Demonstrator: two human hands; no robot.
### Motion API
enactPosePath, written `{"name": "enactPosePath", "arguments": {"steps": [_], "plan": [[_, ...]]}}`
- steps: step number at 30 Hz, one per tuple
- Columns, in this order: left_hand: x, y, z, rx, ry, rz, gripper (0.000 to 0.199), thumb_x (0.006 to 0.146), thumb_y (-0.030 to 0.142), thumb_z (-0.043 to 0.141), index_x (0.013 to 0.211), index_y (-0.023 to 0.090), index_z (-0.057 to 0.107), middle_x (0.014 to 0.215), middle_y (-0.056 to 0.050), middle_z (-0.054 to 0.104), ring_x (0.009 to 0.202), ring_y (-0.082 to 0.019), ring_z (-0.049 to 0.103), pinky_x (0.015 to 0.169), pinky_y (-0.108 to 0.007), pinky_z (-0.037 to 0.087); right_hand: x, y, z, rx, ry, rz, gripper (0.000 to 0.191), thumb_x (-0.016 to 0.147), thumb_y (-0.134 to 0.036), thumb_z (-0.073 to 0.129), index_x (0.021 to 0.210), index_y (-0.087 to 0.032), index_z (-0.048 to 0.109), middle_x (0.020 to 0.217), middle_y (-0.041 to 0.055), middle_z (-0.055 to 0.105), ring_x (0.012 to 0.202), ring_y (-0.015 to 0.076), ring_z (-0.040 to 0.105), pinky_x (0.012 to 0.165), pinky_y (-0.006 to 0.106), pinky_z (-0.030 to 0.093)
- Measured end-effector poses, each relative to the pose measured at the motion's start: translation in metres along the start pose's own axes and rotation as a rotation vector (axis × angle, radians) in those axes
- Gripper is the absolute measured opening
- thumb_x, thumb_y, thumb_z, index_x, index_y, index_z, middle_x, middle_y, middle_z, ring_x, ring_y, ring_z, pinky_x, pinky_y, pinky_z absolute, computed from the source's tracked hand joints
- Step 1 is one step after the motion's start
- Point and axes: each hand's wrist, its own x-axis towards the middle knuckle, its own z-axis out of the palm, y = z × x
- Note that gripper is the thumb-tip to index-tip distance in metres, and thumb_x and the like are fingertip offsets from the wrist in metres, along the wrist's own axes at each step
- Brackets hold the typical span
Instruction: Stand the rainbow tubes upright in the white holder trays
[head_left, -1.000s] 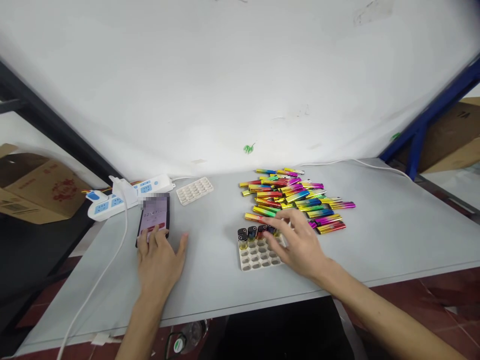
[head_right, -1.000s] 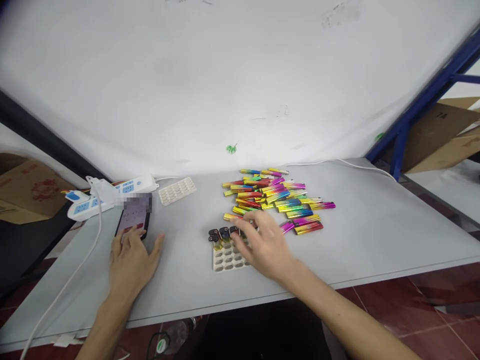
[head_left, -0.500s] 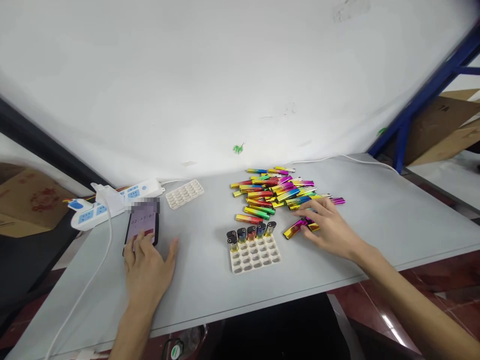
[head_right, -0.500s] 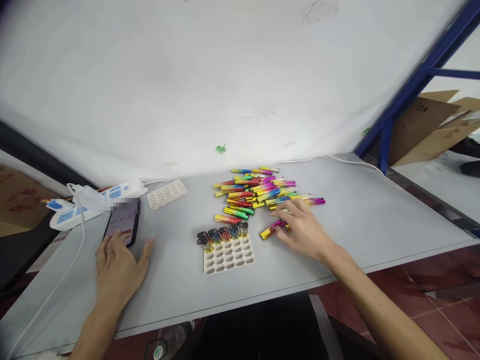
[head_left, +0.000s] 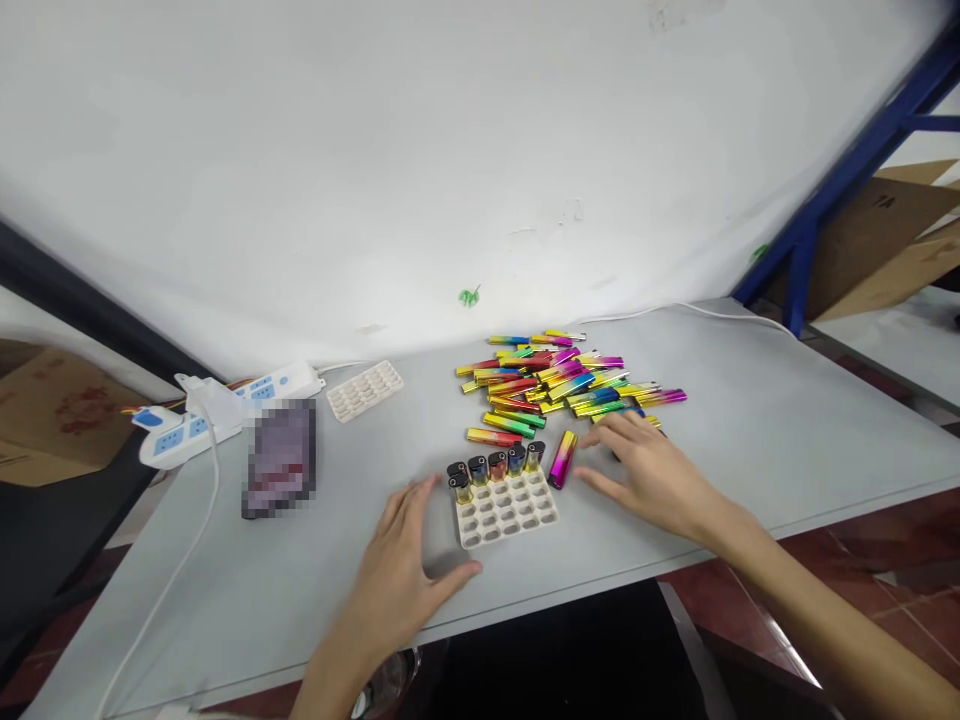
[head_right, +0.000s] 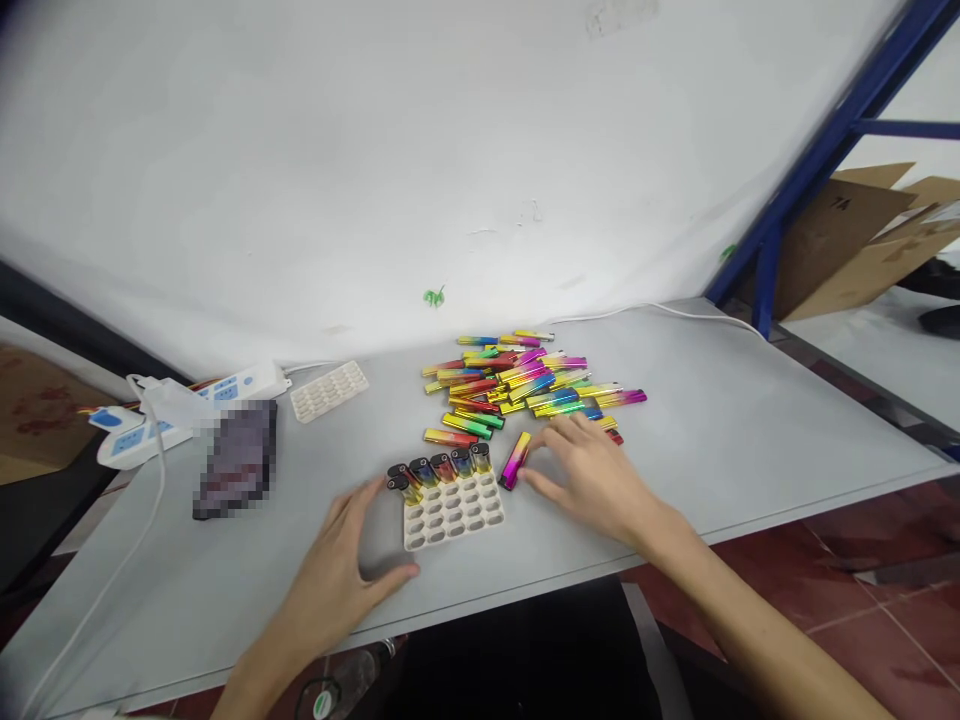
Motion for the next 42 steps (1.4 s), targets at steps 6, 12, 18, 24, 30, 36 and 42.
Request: {"name": "enactPosePath", "arguments": {"steps": [6, 12, 18, 24, 30, 36, 42], "plan": [[0.021, 0.02, 0.004, -0.135, -0.08, -0.013, 0.105, 0.076, 0.049, 0.076, 0.156, 0.024, 0.013, 0.149, -0.016, 0.041, 0.141, -0.036, 0.041, 0.114, -0.055, 0.039, 0.004, -0.005, 0.022, -0.137, -0.082, -0.267, 0.039, 0.091, -0.009, 0.052, 0.127, -0.021, 0.062, 0.134, 0.0092, 0.061, 0.114, 0.0276, 0.055, 0.094, 0.045, 0.052], [0.025, 0.021, 0.005, -0.2, -0.064, -0.076, 0.106, 0.075, 0.045, 0.078, 0.157, 0.025, 0.013, 0.148, -0.015, 0.042, 0.138, -0.034, 0.046, 0.113, -0.053, 0.041, 0.002, 0.0, 0.01, -0.099, -0.054, -0.297, 0.018, 0.092, -0.01, 0.053, 0.106, -0.016, 0.062, 0.1, 0.0107, 0.069, 0.092, 0.0252, 0.066, 0.072, 0.038, 0.058], [0.022, 0.024, 0.008, -0.202, -0.067, -0.098, 0.116, 0.068, 0.049, 0.082, 0.157, 0.024, 0.012, 0.144, -0.015, 0.044, 0.134, -0.034, 0.048, 0.11, -0.051, 0.044, -0.01, -0.058, 0.008, 0.518, 0.245, 0.053, 0.033, 0.087, -0.033, 0.073, 0.11, -0.023, 0.05, 0.093, 0.0027, 0.073, 0.078, 0.0162, 0.073, 0.069, 0.027, 0.061], [0.02, 0.02, 0.01, -0.213, -0.049, -0.092, 0.119, 0.065, 0.048, 0.085, 0.157, 0.027, 0.011, 0.142, -0.014, 0.046, 0.129, -0.034, 0.053, 0.105, -0.05, 0.048, 0.011, -0.111, 0.061, 0.408, 0.194, 0.102, 0.032, 0.087, -0.026, 0.074, 0.111, -0.023, 0.053, 0.096, 0.0049, 0.077, 0.079, 0.0211, 0.076, 0.064, 0.03, 0.06], [0.021, 0.021, 0.01, -0.239, -0.057, -0.109, 0.12, 0.064, 0.046, 0.086, 0.157, 0.028, 0.013, 0.143, -0.013, 0.045, 0.127, -0.033, 0.055, 0.104, -0.049, 0.049, 0.019, -0.116, 0.062, 0.194, 0.144, 0.077, 0.02, 0.091, -0.025, 0.068, 0.108, -0.022, 0.057, 0.09, 0.0041, 0.077, 0.073, 0.0204, 0.075, 0.056, 0.026, 0.051], [0.021, 0.021, 0.007, -0.276, -0.098, -0.128, 0.123, 0.063, 0.044, 0.088, 0.158, 0.027, 0.011, 0.147, -0.015, 0.044, 0.134, -0.035, 0.05, 0.11, -0.053, 0.044, 0.027, -0.127, 0.051, -0.078, 0.089, 0.028, 0.016, 0.085, -0.019, 0.074, 0.094, -0.018, 0.061, 0.07, 0.0005, 0.072, 0.056, 0.0194, 0.069, 0.046, 0.028, 0.036], [0.042, -0.007, -0.043, -0.384, -0.365, 0.052, 0.078, 0.083, 0.036, 0.072, 0.151, 0.035, 0.034, 0.155, -0.005, 0.045, 0.142, -0.026, 0.045, 0.117, -0.044, 0.039, 0.023, -0.108, 0.027, -0.057, 0.192, -0.015, 0.027, 0.088, -0.035, 0.072, 0.072, -0.019, 0.058, 0.058, -0.0023, 0.065, 0.046, 0.0136, 0.059, 0.046, 0.028, 0.029]]}}
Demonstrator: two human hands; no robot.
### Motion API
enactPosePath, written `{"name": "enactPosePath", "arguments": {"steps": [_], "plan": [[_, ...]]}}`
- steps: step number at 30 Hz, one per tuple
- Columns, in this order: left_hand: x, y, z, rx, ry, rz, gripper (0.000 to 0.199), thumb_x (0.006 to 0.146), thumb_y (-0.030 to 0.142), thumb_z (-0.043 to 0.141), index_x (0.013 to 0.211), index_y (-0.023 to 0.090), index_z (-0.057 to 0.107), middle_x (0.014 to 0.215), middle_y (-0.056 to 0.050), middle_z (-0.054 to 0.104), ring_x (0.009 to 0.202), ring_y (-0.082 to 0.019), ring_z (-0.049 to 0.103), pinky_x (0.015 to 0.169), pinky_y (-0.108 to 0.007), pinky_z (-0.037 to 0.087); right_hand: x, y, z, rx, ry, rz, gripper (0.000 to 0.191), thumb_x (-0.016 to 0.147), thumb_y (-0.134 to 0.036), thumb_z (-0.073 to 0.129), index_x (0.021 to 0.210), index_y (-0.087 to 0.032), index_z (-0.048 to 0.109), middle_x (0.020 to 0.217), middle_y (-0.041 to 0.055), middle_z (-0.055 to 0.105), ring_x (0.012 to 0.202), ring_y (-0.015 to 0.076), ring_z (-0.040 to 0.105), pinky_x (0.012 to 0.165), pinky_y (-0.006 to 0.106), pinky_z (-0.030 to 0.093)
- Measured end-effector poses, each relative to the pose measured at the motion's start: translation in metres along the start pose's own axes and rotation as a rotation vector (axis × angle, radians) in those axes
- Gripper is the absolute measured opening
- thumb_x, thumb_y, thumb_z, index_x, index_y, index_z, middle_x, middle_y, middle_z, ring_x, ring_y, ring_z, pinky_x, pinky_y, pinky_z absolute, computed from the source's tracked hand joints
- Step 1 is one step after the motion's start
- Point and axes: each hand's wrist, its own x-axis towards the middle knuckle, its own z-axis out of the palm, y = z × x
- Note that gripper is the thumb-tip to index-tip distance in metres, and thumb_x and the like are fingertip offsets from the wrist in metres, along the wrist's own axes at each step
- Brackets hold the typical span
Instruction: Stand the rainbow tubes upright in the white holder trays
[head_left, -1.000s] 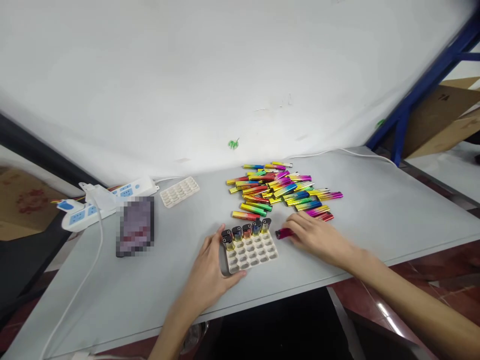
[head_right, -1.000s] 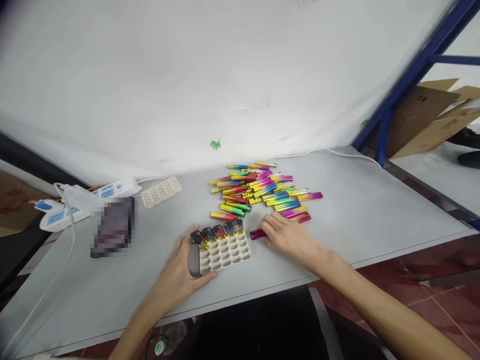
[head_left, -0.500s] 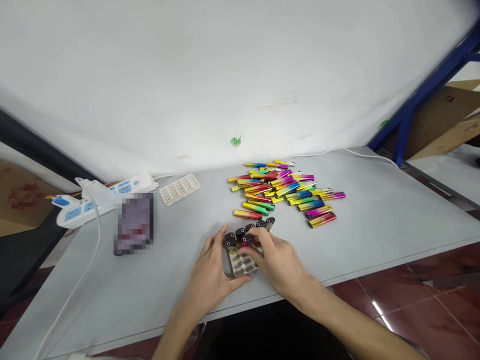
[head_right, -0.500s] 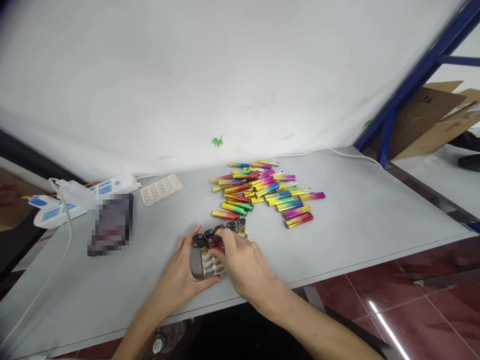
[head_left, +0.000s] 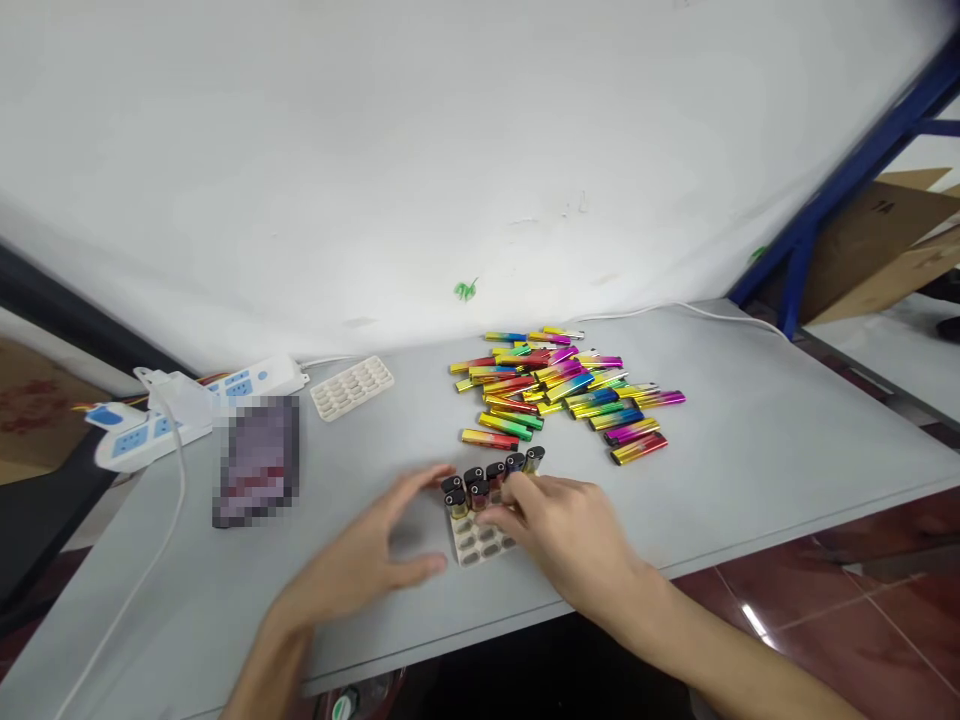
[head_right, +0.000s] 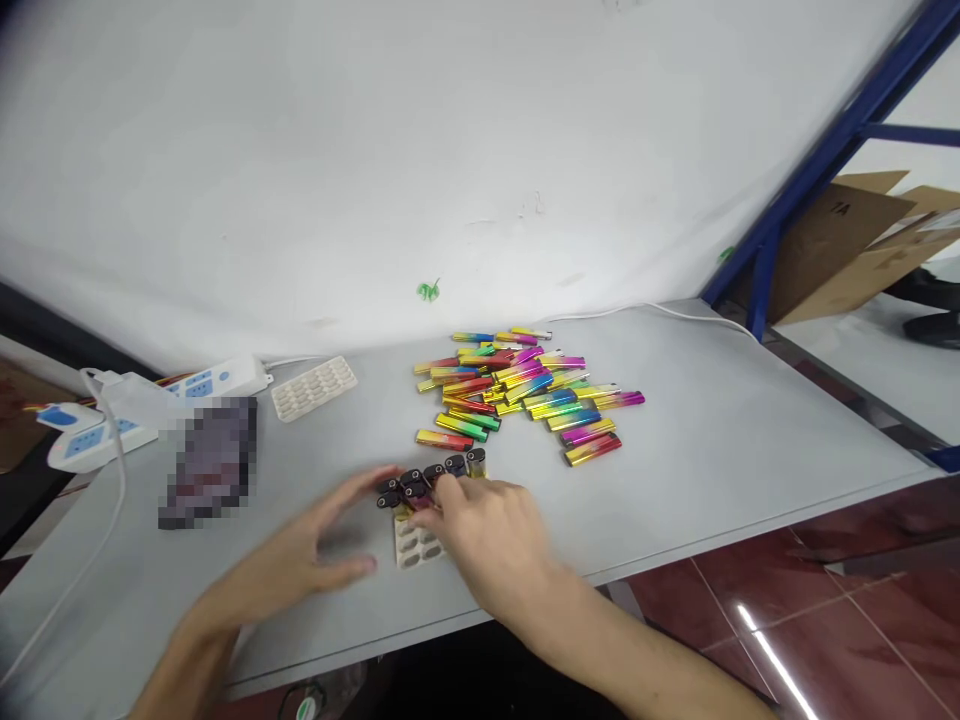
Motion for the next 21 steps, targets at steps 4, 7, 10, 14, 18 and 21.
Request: {"name": "enactPosePath", "arguments": {"steps": [4, 7, 10, 14, 18, 21], "plan": [[0.043, 0.006, -0.025, 0.205, 0.205, 0.215, 0.039, 0.1, 0.02, 0.039, 0.132, 0.031, 0.057, 0.141, -0.003, 0.058, 0.132, -0.021, 0.052, 0.113, -0.044, 0.041, 0.009, 0.055, -0.017, -0.005, 0.092, 0.126, 0.029, 0.099, -0.037, 0.056, 0.078, -0.019, 0.063, 0.067, 0.0001, 0.068, 0.056, 0.0135, 0.06, 0.051, 0.026, 0.034], [0.087, 0.016, -0.018, 0.418, 0.1, 0.423, 0.037, 0.101, 0.023, 0.039, 0.132, 0.028, 0.059, 0.139, -0.005, 0.059, 0.126, -0.022, 0.054, 0.108, -0.042, 0.045, 0.029, 0.088, -0.012, -0.026, -0.122, 0.057, 0.013, 0.098, -0.025, 0.056, 0.095, -0.018, 0.068, 0.091, 0.0058, 0.071, 0.084, 0.0202, 0.067, 0.066, 0.028, 0.046], [0.118, 0.02, -0.006, 0.587, 0.017, 0.46, 0.033, 0.099, 0.034, 0.052, 0.129, 0.028, 0.062, 0.132, -0.007, 0.063, 0.121, -0.025, 0.058, 0.104, -0.041, 0.047, 0.045, 0.1, 0.005, 0.005, -0.326, -0.118, 0.021, 0.094, -0.019, 0.061, 0.114, -0.018, 0.067, 0.109, 0.0101, 0.067, 0.102, 0.0244, 0.064, 0.083, 0.036, 0.051], [0.126, 0.012, -0.004, 0.647, 0.022, 0.407, 0.035, 0.098, 0.037, 0.053, 0.131, 0.027, 0.06, 0.13, -0.008, 0.063, 0.118, -0.025, 0.06, 0.104, -0.041, 0.046, 0.049, 0.1, 0.023, 0.101, -0.351, -0.128, 0.028, 0.091, -0.02, 0.066, 0.119, -0.017, 0.064, 0.112, 0.0117, 0.063, 0.102, 0.0248, 0.063, 0.085, 0.038, 0.053], [0.117, 0.001, -0.008, 0.688, 0.023, 0.342, 0.038, 0.097, 0.02, 0.047, 0.133, 0.024, 0.056, 0.128, -0.01, 0.064, 0.122, -0.026, 0.058, 0.106, -0.042, 0.043, 0.046, 0.1, 0.032, 0.131, -0.347, -0.089, 0.023, 0.092, -0.024, 0.066, 0.112, -0.015, 0.063, 0.109, 0.0126, 0.062, 0.105, 0.0255, 0.061, 0.089, 0.039, 0.052], [0.109, -0.003, -0.01, 0.72, 0.026, 0.285, 0.043, 0.094, 0.012, 0.04, 0.133, 0.02, 0.055, 0.129, -0.013, 0.062, 0.124, -0.028, 0.056, 0.108, -0.043, 0.041, 0.044, 0.099, 0.037, 0.113, -0.313, -0.046, 0.016, 0.094, -0.017, 0.057, 0.108, -0.014, 0.063, 0.104, 0.0122, 0.064, 0.104, 0.0255, 0.061, 0.09, 0.04, 0.052]]}}
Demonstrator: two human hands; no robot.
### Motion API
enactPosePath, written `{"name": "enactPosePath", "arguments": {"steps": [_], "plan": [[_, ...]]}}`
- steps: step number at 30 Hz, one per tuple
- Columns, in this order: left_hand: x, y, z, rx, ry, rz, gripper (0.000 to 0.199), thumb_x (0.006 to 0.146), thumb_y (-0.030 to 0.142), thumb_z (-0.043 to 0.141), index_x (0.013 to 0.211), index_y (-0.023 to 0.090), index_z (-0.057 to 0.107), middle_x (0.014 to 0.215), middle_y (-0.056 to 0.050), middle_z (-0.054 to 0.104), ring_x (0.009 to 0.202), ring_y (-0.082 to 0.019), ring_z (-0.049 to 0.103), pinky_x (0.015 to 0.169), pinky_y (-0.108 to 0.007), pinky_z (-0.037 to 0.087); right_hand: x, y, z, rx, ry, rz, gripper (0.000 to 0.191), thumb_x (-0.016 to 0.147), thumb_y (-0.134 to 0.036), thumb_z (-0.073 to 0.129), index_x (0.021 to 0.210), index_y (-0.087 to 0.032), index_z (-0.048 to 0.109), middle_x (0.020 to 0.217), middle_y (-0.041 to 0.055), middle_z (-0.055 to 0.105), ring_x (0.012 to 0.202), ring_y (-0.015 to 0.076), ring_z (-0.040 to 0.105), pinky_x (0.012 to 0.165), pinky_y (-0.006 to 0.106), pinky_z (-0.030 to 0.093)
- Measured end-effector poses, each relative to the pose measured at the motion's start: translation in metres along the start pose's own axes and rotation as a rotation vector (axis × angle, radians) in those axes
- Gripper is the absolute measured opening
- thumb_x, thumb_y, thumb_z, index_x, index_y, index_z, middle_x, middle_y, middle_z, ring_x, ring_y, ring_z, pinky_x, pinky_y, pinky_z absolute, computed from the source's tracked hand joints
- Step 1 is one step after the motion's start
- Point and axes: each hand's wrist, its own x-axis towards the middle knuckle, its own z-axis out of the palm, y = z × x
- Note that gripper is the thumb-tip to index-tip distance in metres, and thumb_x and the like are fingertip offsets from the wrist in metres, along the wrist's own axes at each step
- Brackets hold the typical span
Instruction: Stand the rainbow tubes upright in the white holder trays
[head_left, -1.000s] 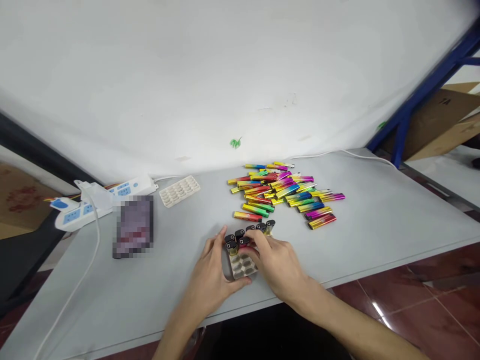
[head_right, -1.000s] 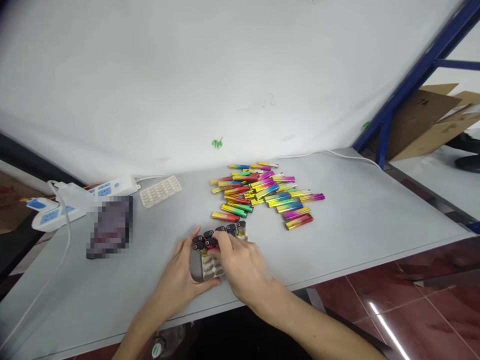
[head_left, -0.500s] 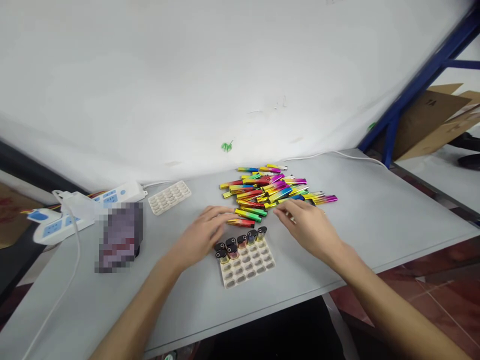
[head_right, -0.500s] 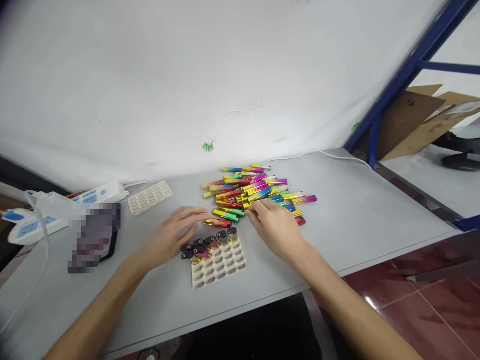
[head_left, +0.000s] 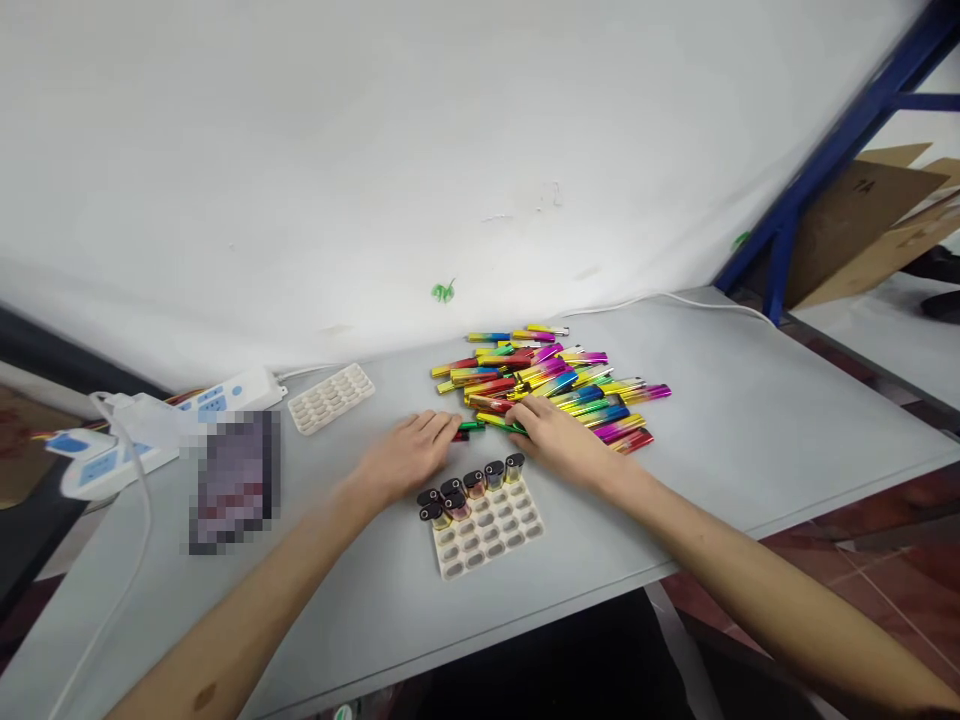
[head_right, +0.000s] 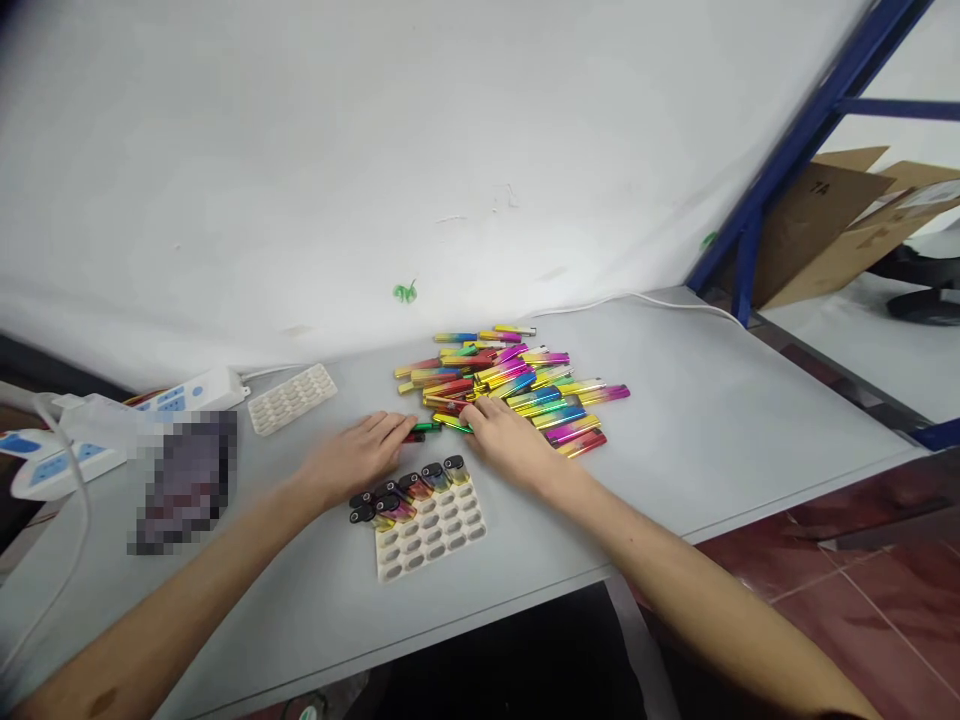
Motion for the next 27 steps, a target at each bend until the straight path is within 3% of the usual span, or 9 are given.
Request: {"name": "enactPosePath", "arguments": {"steps": [4, 8, 11, 13, 17, 21, 24, 27], "plan": [[-0.015, -0.005, -0.007, 0.032, -0.018, -0.111, 0.04, 0.093, 0.012, 0.039, 0.13, 0.018, 0.055, 0.125, -0.015, 0.061, 0.119, -0.029, 0.058, 0.102, -0.043, 0.045, -0.009, -0.003, -0.01, 0.057, 0.211, 0.067, 0.021, 0.091, -0.012, 0.053, 0.108, -0.013, 0.065, 0.1, 0.0112, 0.064, 0.089, 0.0219, 0.063, 0.081, 0.036, 0.054], [-0.031, -0.014, -0.016, 0.045, -0.05, -0.233, 0.033, 0.088, 0.012, 0.045, 0.118, 0.019, 0.058, 0.107, -0.011, 0.063, 0.104, -0.028, 0.062, 0.088, -0.038, 0.05, -0.033, -0.01, -0.05, 0.235, 0.439, 0.088, 0.021, 0.094, -0.022, 0.056, 0.112, -0.02, 0.064, 0.101, 0.0072, 0.066, 0.081, 0.0182, 0.064, 0.075, 0.035, 0.055], [-0.04, -0.013, -0.017, 0.044, -0.049, -0.31, 0.032, 0.083, 0.011, 0.046, 0.112, 0.017, 0.059, 0.102, -0.012, 0.061, 0.099, -0.029, 0.061, 0.084, -0.039, 0.051, -0.055, -0.019, -0.082, 0.337, 0.475, 0.11, 0.023, 0.093, -0.033, 0.064, 0.114, -0.024, 0.064, 0.099, 0.0053, 0.07, 0.082, 0.0197, 0.068, 0.076, 0.036, 0.057], [-0.045, -0.009, -0.014, 0.032, -0.017, -0.353, 0.032, 0.084, 0.012, 0.044, 0.113, 0.014, 0.058, 0.104, -0.013, 0.06, 0.101, -0.03, 0.06, 0.086, -0.042, 0.051, -0.065, -0.027, -0.092, 0.355, 0.433, 0.024, 0.02, 0.093, -0.033, 0.065, 0.111, -0.026, 0.067, 0.099, 0.0047, 0.071, 0.085, 0.0201, 0.069, 0.077, 0.036, 0.058], [-0.051, -0.002, 0.0, -0.022, 0.099, -0.439, 0.041, 0.086, 0.015, 0.043, 0.126, 0.011, 0.049, 0.116, -0.016, 0.057, 0.113, -0.031, 0.057, 0.096, -0.046, 0.048, -0.067, -0.039, -0.075, 0.324, 0.272, -0.179, 0.02, 0.096, -0.028, 0.061, 0.114, -0.027, 0.068, 0.104, 0.0061, 0.068, 0.092, 0.0197, 0.068, 0.081, 0.036, 0.059], [-0.059, -0.004, 0.007, -0.112, 0.245, -0.528, 0.042, 0.094, 0.021, 0.035, 0.134, 0.011, 0.042, 0.12, -0.017, 0.057, 0.117, -0.03, 0.059, 0.098, -0.045, 0.048, -0.059, -0.041, -0.046, 0.237, 0.165, -0.173, 0.024, 0.1, -0.023, 0.052, 0.121, -0.022, 0.064, 0.107, 0.0083, 0.064, 0.091, 0.0188, 0.067, 0.075, 0.034, 0.059], [-0.073, 0.002, -0.001, -0.184, 0.352, -0.587, 0.038, 0.1, 0.033, 0.03, 0.128, 0.012, 0.044, 0.11, -0.013, 0.061, 0.102, -0.026, 0.065, 0.09, -0.042, 0.052, -0.057, -0.042, -0.041, 0.207, 0.163, -0.143, 0.022, 0.1, -0.021, 0.051, 0.119, -0.02, 0.062, 0.108, 0.0087, 0.064, 0.088, 0.0183, 0.066, 0.074, 0.033, 0.058], [-0.092, 0.028, -0.017, -0.391, 0.496, -0.635, 0.037, 0.101, 0.046, 0.033, 0.12, 0.018, 0.048, 0.086, -0.003, 0.062, 0.077, -0.02, 0.064, 0.075, -0.036, 0.054, -0.057, -0.043, -0.046, 0.194, 0.157, -0.148, 0.018, 0.099, -0.02, 0.052, 0.114, -0.02, 0.063, 0.107, 0.0081, 0.064, 0.089, 0.0183, 0.066, 0.075, 0.033, 0.058]]}}
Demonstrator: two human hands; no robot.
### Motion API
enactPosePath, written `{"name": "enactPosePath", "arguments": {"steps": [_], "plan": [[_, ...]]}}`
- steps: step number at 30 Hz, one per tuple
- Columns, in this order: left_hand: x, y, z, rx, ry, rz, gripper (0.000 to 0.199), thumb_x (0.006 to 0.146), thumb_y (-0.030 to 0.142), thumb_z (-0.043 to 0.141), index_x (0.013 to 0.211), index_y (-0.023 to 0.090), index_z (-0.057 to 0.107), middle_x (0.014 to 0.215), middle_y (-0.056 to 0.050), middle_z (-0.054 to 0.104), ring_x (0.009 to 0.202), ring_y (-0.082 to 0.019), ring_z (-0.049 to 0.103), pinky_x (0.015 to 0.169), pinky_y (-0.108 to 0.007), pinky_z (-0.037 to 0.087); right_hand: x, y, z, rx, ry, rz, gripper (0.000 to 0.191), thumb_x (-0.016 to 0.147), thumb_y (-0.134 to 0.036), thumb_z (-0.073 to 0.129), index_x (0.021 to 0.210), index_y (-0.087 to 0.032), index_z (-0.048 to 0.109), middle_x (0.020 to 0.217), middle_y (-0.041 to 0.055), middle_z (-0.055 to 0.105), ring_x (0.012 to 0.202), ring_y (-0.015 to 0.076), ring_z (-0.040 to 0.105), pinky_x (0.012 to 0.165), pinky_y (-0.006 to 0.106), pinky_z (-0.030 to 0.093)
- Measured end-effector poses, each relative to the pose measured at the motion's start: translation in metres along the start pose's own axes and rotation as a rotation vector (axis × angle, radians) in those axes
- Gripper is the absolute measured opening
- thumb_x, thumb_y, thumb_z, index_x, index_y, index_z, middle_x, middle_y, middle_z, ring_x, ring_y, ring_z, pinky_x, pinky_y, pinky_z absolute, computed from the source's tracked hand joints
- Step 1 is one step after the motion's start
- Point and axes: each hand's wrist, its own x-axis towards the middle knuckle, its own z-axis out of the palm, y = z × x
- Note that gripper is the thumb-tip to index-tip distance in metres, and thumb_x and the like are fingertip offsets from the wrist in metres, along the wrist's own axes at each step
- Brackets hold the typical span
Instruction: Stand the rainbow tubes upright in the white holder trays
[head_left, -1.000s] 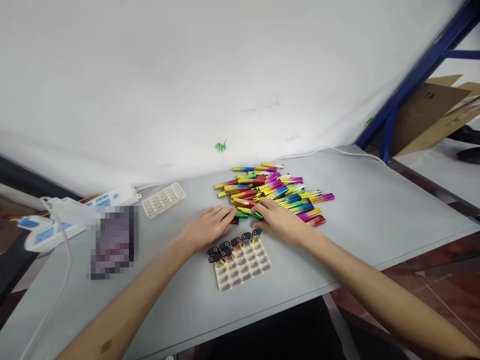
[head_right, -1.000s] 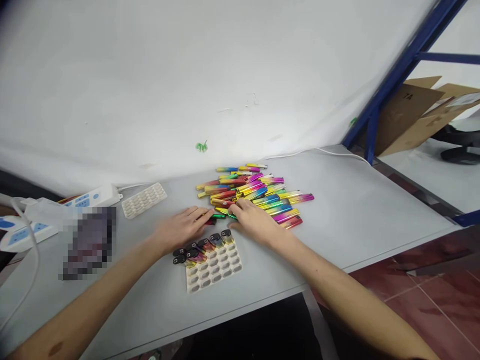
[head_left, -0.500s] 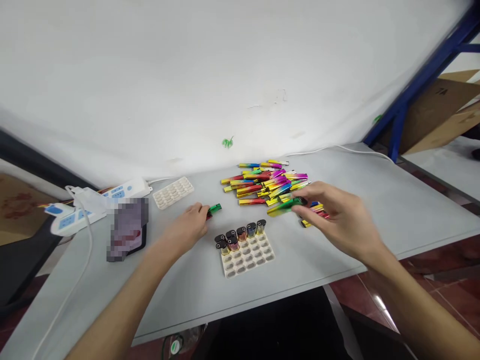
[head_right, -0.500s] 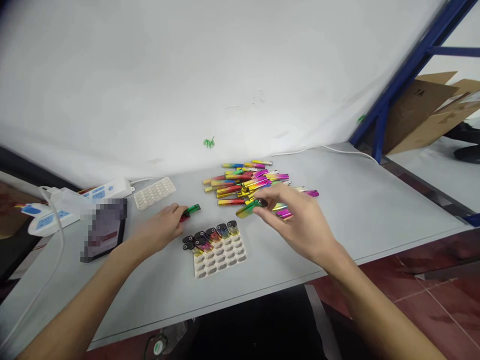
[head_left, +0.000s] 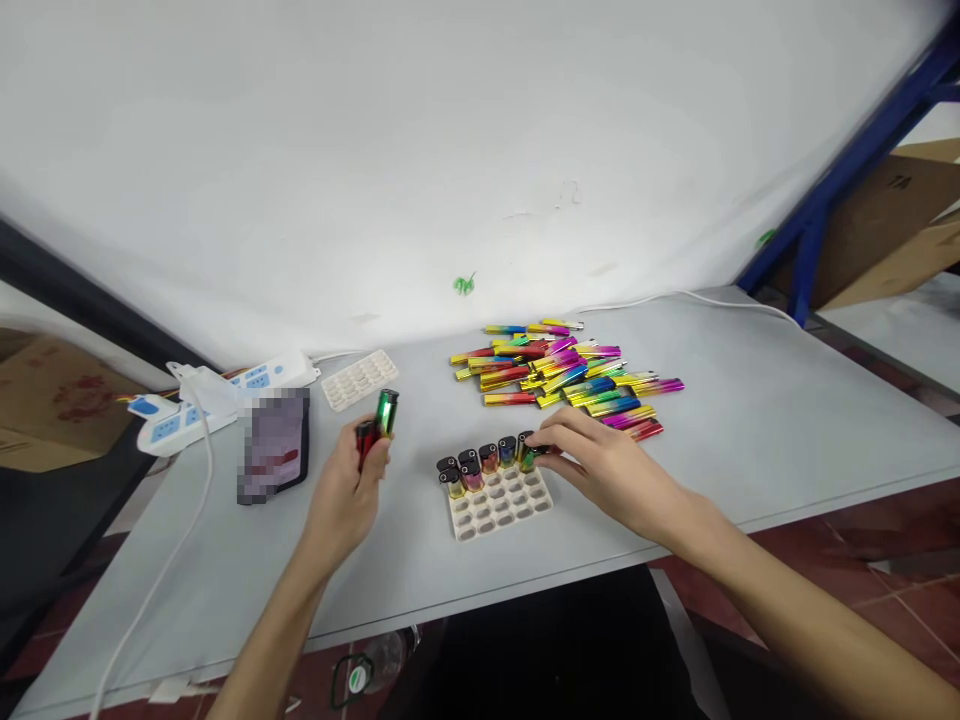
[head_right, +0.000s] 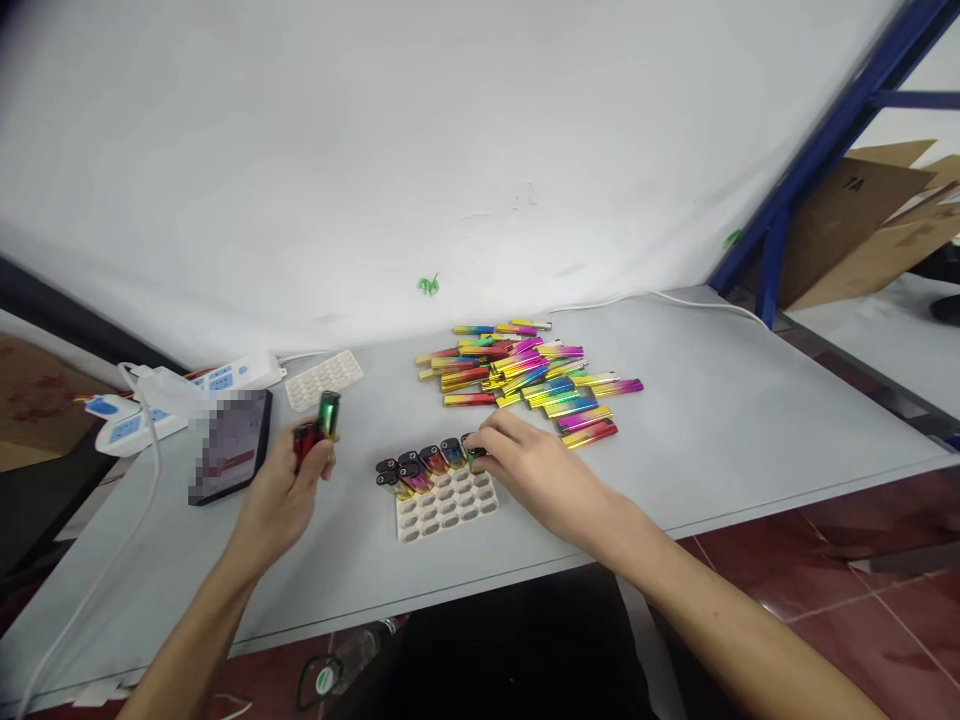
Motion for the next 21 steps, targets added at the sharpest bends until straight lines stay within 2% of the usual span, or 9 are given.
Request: {"name": "enactPosePath", "arguments": {"steps": [2, 4, 9, 12, 15, 17, 19, 21], "plan": [[-0.022, 0.018, -0.009, -0.209, 0.055, -0.073, 0.038, 0.098, 0.051, 0.043, 0.119, 0.02, 0.05, 0.083, -0.001, 0.062, 0.072, -0.018, 0.062, 0.074, -0.035, 0.054, 0.002, -0.002, -0.003, -0.035, 0.007, 0.008, 0.019, 0.099, -0.02, 0.052, 0.113, -0.021, 0.064, 0.106, 0.008, 0.064, 0.086, 0.018, 0.066, 0.072, 0.032, 0.057], [-0.044, 0.035, -0.013, -0.303, 0.084, -0.102, 0.038, 0.095, 0.052, 0.05, 0.117, 0.022, 0.051, 0.085, -0.002, 0.065, 0.073, -0.018, 0.063, 0.075, -0.035, 0.054, 0.005, -0.002, -0.005, -0.073, 0.011, 0.028, 0.018, 0.098, -0.021, 0.053, 0.111, -0.021, 0.066, 0.106, 0.008, 0.062, 0.082, 0.0174, 0.065, 0.069, 0.032, 0.056], [-0.082, 0.06, 0.004, -0.306, 0.046, -0.081, 0.032, 0.093, 0.052, 0.057, 0.111, 0.025, 0.056, 0.096, -0.003, 0.068, 0.084, -0.02, 0.065, 0.079, -0.034, 0.054, 0.012, -0.002, -0.012, -0.093, -0.084, -0.004, 0.017, 0.097, -0.017, 0.054, 0.105, -0.02, 0.069, 0.102, 0.0083, 0.063, 0.085, 0.0194, 0.065, 0.073, 0.035, 0.057], [-0.091, 0.066, 0.02, -0.305, 0.053, -0.049, 0.023, 0.095, 0.047, 0.056, 0.105, 0.026, 0.059, 0.101, -0.003, 0.064, 0.091, -0.02, 0.064, 0.081, -0.032, 0.054, 0.012, -0.01, -0.016, -0.109, -0.034, -0.042, 0.018, 0.097, -0.023, 0.057, 0.11, -0.019, 0.069, 0.104, 0.0102, 0.064, 0.094, 0.0236, 0.063, 0.08, 0.04, 0.056], [-0.092, 0.072, 0.032, -0.307, 0.049, -0.022, 0.021, 0.095, 0.043, 0.057, 0.107, 0.027, 0.061, 0.105, -0.003, 0.064, 0.093, -0.02, 0.064, 0.083, -0.032, 0.054, 0.01, -0.03, -0.017, 0.061, 0.029, -0.065, 0.037, 0.093, -0.038, 0.065, 0.126, -0.021, 0.062, 0.113, 0.0101, 0.064, 0.103, 0.0235, 0.062, 0.087, 0.038, 0.055], [-0.092, 0.076, 0.037, -0.305, 0.026, 0.031, 0.022, 0.096, 0.041, 0.056, 0.112, 0.028, 0.062, 0.107, -0.004, 0.064, 0.095, -0.021, 0.065, 0.085, -0.033, 0.054, 0.01, -0.044, -0.015, 0.244, -0.005, -0.051, 0.039, 0.092, -0.039, 0.066, 0.127, -0.023, 0.061, 0.109, 0.0064, 0.066, 0.094, 0.0184, 0.064, 0.081, 0.031, 0.056], [-0.093, 0.078, 0.039, -0.284, 0.045, 0.071, 0.025, 0.097, 0.039, 0.054, 0.118, 0.03, 0.063, 0.111, -0.004, 0.062, 0.099, -0.021, 0.064, 0.087, -0.034, 0.054, 0.012, -0.052, -0.011, 0.368, -0.015, -0.02, 0.028, 0.094, -0.034, 0.064, 0.12, -0.023, 0.063, 0.097, 0.0022, 0.068, 0.08, 0.0138, 0.065, 0.072, 0.025, 0.056], [-0.094, 0.078, 0.038, -0.246, 0.123, 0.048, 0.028, 0.099, 0.038, 0.051, 0.124, 0.032, 0.062, 0.113, -0.005, 0.058, 0.103, -0.021, 0.061, 0.088, -0.034, 0.053, 0.014, -0.05, -0.007, 0.365, 0.061, 0.001, 0.023, 0.096, -0.03, 0.062, 0.117, -0.023, 0.063, 0.094, 0.0015, 0.069, 0.076, 0.0125, 0.064, 0.069, 0.025, 0.055]]}}
